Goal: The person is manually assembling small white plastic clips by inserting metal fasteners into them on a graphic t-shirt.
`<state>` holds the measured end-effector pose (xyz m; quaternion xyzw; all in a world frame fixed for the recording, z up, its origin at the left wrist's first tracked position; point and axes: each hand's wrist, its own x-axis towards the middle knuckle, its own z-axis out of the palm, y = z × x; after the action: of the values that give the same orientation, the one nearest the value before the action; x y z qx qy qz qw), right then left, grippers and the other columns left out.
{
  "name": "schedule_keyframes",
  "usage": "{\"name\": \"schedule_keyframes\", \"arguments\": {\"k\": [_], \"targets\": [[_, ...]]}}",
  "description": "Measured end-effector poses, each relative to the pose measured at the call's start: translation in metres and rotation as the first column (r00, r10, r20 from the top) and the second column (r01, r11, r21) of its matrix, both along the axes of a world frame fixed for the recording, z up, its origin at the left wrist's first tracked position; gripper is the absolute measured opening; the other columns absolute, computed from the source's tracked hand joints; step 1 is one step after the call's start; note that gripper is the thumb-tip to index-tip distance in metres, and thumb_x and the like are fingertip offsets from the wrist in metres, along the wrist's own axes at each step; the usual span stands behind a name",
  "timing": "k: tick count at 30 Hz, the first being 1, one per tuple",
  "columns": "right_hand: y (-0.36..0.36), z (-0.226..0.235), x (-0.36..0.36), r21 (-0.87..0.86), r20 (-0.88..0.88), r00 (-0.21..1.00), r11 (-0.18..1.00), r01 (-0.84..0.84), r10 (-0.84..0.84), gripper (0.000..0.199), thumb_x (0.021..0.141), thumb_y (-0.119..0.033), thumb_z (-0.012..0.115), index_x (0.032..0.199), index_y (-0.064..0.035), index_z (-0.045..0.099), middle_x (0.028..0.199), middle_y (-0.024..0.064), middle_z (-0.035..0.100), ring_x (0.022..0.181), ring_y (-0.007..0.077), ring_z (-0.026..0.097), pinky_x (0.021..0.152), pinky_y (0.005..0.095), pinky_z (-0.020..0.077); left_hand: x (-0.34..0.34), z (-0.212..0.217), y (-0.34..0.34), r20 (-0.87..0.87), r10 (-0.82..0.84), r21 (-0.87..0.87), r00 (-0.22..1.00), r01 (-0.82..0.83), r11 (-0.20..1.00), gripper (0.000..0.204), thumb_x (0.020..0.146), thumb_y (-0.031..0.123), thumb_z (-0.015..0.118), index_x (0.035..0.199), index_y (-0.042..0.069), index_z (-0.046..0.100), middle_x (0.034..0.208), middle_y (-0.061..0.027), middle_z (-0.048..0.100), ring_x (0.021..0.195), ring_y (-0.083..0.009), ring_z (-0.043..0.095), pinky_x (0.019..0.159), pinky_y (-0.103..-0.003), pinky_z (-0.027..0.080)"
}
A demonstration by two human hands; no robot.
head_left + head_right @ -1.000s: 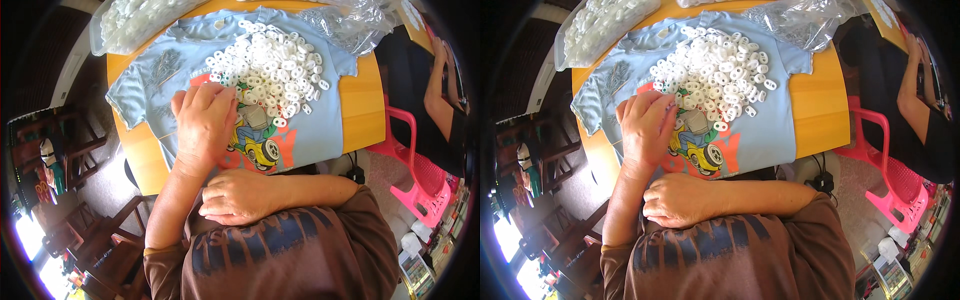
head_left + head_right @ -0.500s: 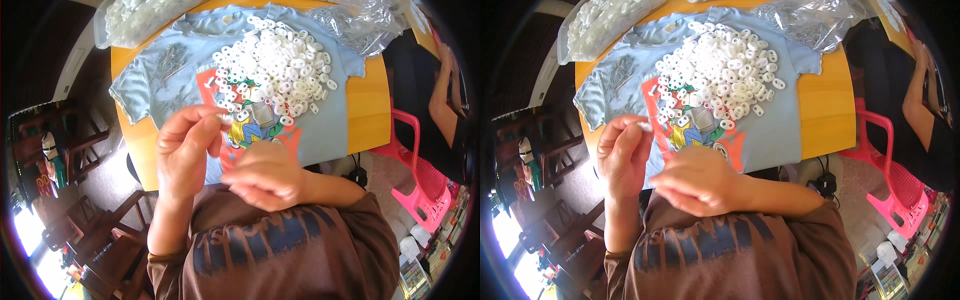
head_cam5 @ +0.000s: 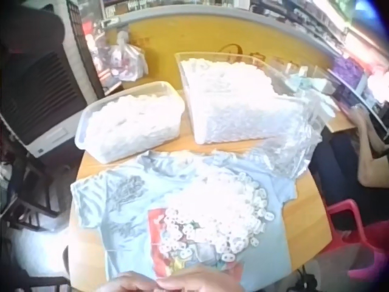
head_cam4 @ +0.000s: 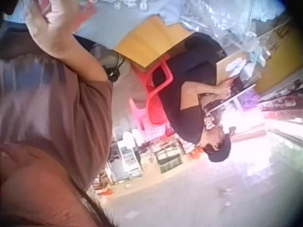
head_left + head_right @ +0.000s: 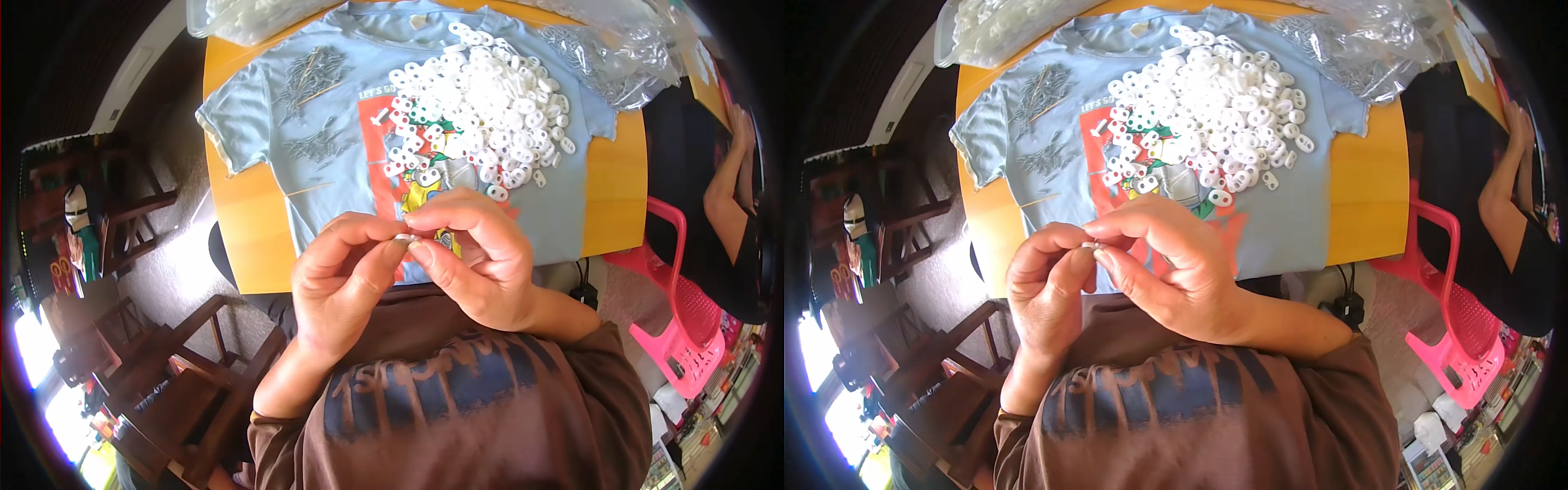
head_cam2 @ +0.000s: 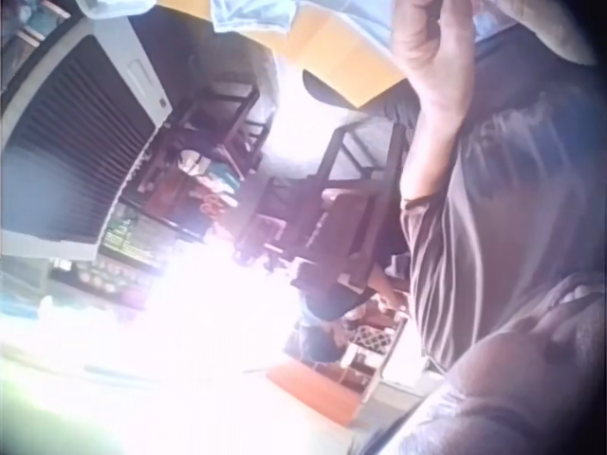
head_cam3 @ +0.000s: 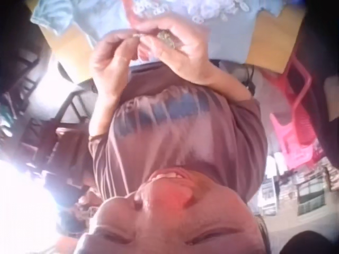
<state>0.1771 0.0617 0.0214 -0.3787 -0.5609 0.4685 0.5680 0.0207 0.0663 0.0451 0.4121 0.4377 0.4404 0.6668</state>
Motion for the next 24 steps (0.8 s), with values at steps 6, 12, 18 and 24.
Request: {"name": "schedule_keyframes", "arguments": {"k": [6,12,18,24], "targets": [[-0.008,-0.003,-0.016,-0.364,-0.173,0.985,0.927,-0.092,0.029,0.015,0.081,0.003,0.061,0.095,-0.0010,0.060,0.086,0.0042,0.059,0.071,0.0111,0.057,0.060,0.0236,0.0455,-0.018,-0.023,-0.010,0.015,0.033,0.060,0.999,-0.033,0.998,0.011,0.086,0.003,0.059,0.096,0.000,0.060,0.089,-0.0038,0.058,0.068,-0.0073,0.052,0.059,-0.019,0.041],[0.006,0.000,-0.022,0.030,0.261,0.958,0.991,-0.134,0.122,0.022,0.075,0.010,0.062,0.094,-0.0003,0.061,0.089,0.0088,0.059,0.074,0.0155,0.059,0.062,0.0253,0.0480,-0.033,-0.013,-0.015,0.187,0.114,-0.205,0.976,-0.075,0.976,0.012,0.089,0.011,0.058,0.095,0.001,0.059,0.077,-0.0039,0.058,0.063,-0.0091,0.052,0.057,-0.022,0.043],[0.008,-0.004,-0.029,0.240,0.406,0.908,0.946,-0.218,0.106,0.026,0.068,0.009,0.067,0.091,-0.0023,0.064,0.088,0.0096,0.059,0.074,0.0202,0.060,0.060,0.0269,0.0480,-0.053,-0.027,-0.019,0.474,0.130,-0.473,0.871,0.127,0.872,0.008,0.086,0.006,0.058,0.094,0.002,0.057,0.075,-0.0043,0.058,0.060,-0.0109,0.051,0.057,-0.021,0.042],[0.012,-0.002,-0.029,0.212,0.439,0.871,0.916,-0.340,0.221,0.026,0.069,0.008,0.067,0.093,-0.0025,0.065,0.088,0.0092,0.059,0.072,0.0195,0.058,0.060,0.0276,0.0465,-0.060,-0.032,-0.022,0.588,0.161,-0.541,0.792,0.238,0.807,0.013,0.083,0.001,0.059,0.095,0.002,0.058,0.077,-0.0020,0.057,0.059,-0.0095,0.047,0.056,-0.021,0.038]]}}
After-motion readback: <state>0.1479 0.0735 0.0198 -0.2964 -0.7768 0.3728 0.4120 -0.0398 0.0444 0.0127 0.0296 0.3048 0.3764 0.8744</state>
